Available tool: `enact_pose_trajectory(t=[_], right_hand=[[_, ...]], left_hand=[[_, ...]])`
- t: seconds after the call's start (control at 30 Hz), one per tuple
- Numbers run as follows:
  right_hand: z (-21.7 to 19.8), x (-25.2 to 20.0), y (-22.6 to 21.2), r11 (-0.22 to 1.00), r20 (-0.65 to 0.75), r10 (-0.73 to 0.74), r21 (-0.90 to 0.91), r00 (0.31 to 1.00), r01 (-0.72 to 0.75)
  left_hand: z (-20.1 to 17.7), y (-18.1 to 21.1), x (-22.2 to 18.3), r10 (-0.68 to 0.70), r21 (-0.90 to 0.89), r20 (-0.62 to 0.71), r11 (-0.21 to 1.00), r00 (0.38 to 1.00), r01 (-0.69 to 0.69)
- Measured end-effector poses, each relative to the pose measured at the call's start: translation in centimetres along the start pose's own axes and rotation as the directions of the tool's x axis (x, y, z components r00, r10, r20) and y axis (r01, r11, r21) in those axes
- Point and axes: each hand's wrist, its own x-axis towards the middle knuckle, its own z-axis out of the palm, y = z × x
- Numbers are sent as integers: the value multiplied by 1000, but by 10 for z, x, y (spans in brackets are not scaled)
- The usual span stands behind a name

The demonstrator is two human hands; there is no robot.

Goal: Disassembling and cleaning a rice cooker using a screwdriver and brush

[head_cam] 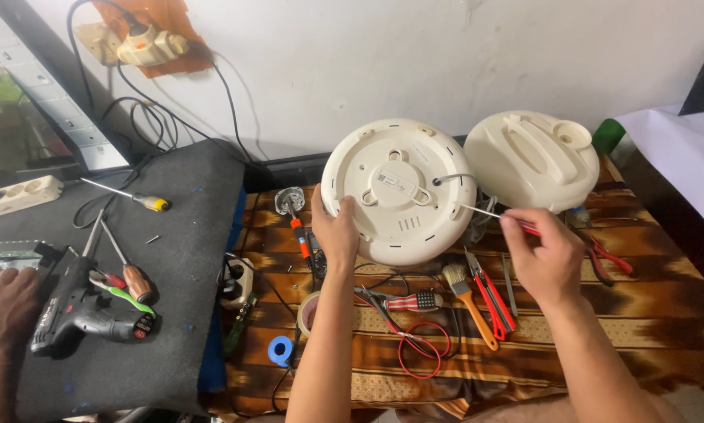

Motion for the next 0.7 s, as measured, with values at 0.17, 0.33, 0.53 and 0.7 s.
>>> enact_pose_trajectory(t=[0.17, 0.33, 0.53, 0.7], right_hand=[[12, 33, -23, 959, 312, -192, -142, 931, 246], [27, 29, -5, 932, 319, -237, -191, 918, 307], [61, 59, -37, 912, 232, -369, -99, 900, 399], [83, 92, -77, 874, 359, -444, -31, 821, 486]], left_hand=[[3, -6, 0, 13, 12, -6, 1000, 1000, -13], [0, 11, -16, 13, -16, -6, 1000, 1000, -13], [1, 12, -19, 29, -17, -2, 999, 1000, -29], [-2, 22, -31, 38, -15, 11, 999, 999, -38]])
